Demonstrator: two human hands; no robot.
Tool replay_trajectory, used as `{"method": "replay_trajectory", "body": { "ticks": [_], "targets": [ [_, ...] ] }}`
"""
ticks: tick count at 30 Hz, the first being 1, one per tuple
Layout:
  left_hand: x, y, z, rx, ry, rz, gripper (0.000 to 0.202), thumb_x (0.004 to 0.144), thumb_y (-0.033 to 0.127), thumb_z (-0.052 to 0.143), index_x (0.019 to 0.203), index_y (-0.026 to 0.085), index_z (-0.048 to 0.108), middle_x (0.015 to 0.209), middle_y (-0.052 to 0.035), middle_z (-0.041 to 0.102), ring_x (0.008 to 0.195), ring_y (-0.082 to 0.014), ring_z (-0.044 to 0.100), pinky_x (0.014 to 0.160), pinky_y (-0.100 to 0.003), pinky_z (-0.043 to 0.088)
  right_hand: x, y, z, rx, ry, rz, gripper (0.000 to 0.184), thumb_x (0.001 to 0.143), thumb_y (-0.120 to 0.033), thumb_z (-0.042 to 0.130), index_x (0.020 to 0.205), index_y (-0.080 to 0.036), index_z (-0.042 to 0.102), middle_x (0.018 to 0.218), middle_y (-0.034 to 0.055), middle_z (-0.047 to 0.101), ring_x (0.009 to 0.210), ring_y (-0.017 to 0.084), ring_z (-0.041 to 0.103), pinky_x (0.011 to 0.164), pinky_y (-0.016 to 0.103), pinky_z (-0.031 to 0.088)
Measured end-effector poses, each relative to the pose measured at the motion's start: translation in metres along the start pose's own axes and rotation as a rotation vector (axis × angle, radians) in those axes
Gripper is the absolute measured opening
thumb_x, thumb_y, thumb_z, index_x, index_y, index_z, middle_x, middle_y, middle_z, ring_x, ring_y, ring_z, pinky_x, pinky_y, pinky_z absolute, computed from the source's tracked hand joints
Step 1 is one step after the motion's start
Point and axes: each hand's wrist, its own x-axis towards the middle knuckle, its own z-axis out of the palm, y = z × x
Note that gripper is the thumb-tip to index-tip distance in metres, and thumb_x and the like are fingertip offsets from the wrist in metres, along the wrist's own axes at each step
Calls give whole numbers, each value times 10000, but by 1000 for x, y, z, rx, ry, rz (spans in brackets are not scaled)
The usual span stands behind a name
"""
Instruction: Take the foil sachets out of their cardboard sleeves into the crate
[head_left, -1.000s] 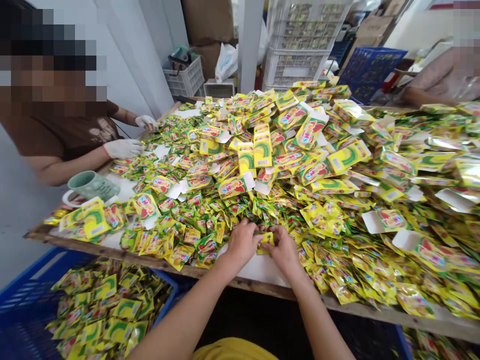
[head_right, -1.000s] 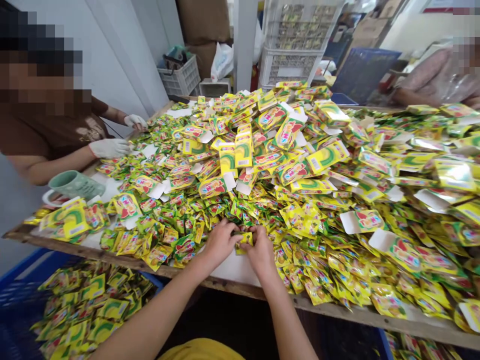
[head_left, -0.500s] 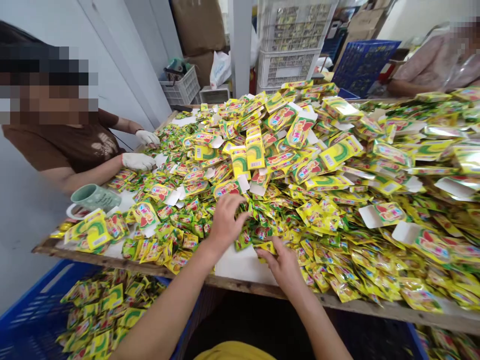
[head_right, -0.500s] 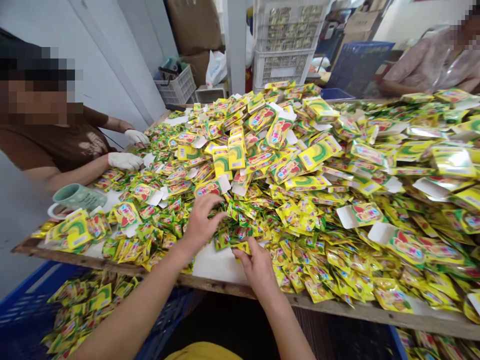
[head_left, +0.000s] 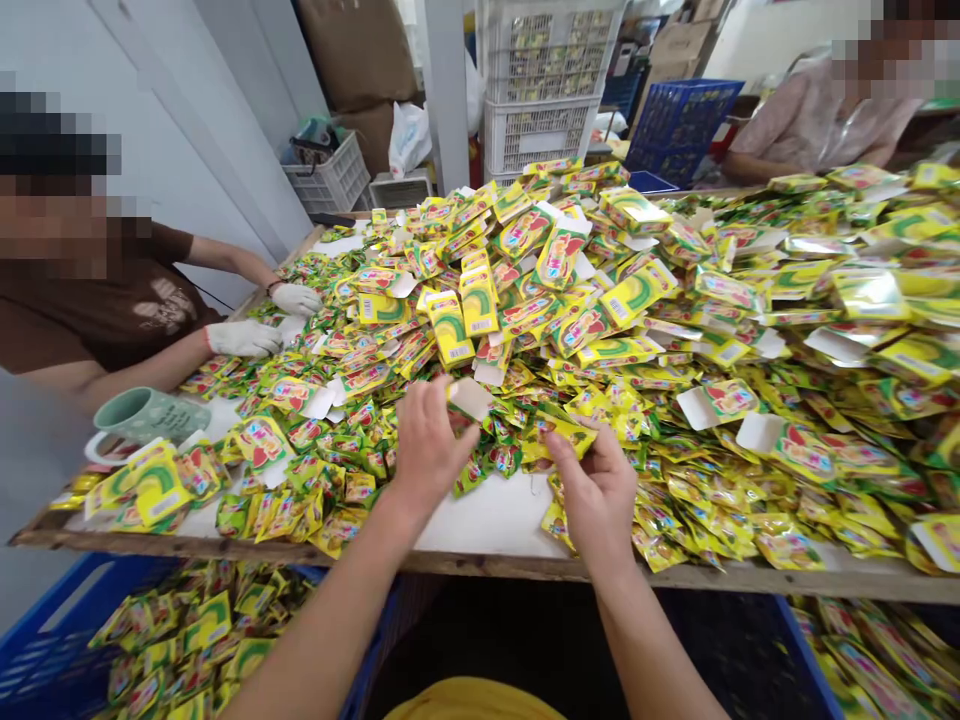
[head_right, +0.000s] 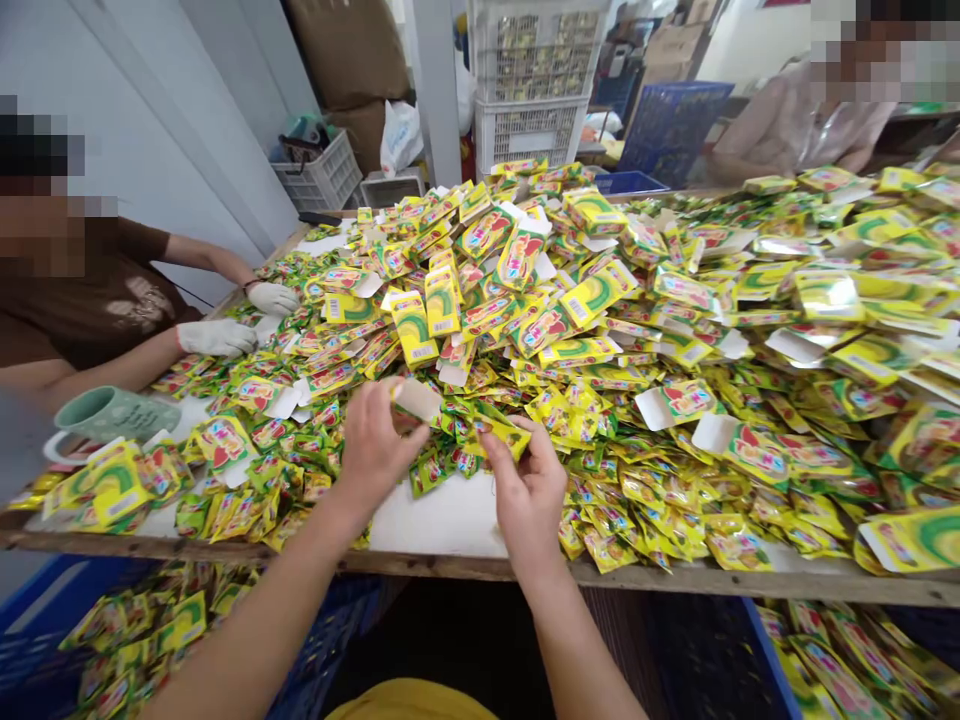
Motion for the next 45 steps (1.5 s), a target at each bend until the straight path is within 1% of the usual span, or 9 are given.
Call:
{"method": "replay_trajectory", "body": {
  "ticks": [6, 12, 18, 23, 28, 31, 34, 38, 45],
  "targets": [
    [-60, 46, 32, -486, -210, -283, 266, 703, 228, 653, 934, 195, 526, 807, -22, 611, 741, -192, 598, 668, -293, 468, -6, 0, -1, -493, -201, -463, 140, 864, -223, 564, 991, -205, 620, 918, 67, 640, 893, 221, 590, 815, 366, 479],
    [-88, 48, 53, -565, -151, -361, 174, 726, 202, 613, 878, 177, 533, 831, -37, 585, 804, -199, 568, 714, -304, 452, -8, 10, -16, -994, -523, -355, 183, 799, -85, 526, 892, -189, 644, 858, 81, 609, 894, 248, 561, 758, 342, 459],
    [-90, 26, 31, -993, -456, -363, 207, 744, 232, 661, 931, 170, 598, 814, 3, 596, 776, -152, 550, 689, -232, 418, 1, 0, -24, -914, -868, -316, 336, 769, -8, 504, 1039, -190, 588, 962, 69, 631, 910, 206, 594, 759, 295, 441],
    [-93, 5, 21, -1203, -536, -410, 193, 756, 285, 686, 881, 144, 642, 742, 10, 596, 702, -131, 525, 654, -218, 400, -2, 4, -18, -797, -735, -393, 119, 813, -99, 590, 852, -200, 640, 835, 43, 618, 791, 189, 563, 687, 300, 442],
    [-98, 0, 18, -1140, -499, -429, 286, 724, 321, 725, 940, 137, 693, 839, -28, 678, 787, -176, 576, 724, -250, 439, -11, 9, -13, -781, -875, -544, 191, 866, -156, 560, 747, -207, 699, 1130, 99, 589, 1086, 256, 468, 894, 430, 430],
    [-100, 0, 12, -1184, -506, -439, 324, 793, 375, 652, 1035, 162, 690, 973, -54, 701, 918, -214, 601, 845, -307, 454, -16, 14, -18, -604, -828, -414, 195, 903, -198, 512, 877, -223, 703, 1120, 86, 605, 1072, 231, 510, 902, 420, 441],
    [-100, 0, 5, -1349, -494, -547, 348, 873, 403, 534, 1098, 182, 680, 1116, -81, 679, 1092, -229, 571, 988, -359, 402, -25, 23, -19, -318, -560, -71, 141, 860, -285, 575, 954, -213, 653, 890, 47, 625, 761, 164, 587, 644, 293, 499],
    [-96, 2, 1, -1562, -588, -705, 309, 747, 277, 683, 1031, 158, 711, 1067, -101, 700, 1068, -247, 605, 989, -376, 416, -39, 34, -9, -12, -515, 354, 215, 743, -306, 670, 926, -220, 599, 708, -47, 554, 426, 54, 394, 358, 169, 310],
    [-88, 7, 11, -1316, -311, -733, 235, 723, 249, 711, 942, 167, 733, 969, -79, 735, 921, -206, 659, 888, -332, 487, -31, 38, -5, -39, -495, 175, 175, 787, -327, 657, 867, -198, 744, 824, 32, 640, 530, 85, 525, 456, 220, 480]
  ]
}}
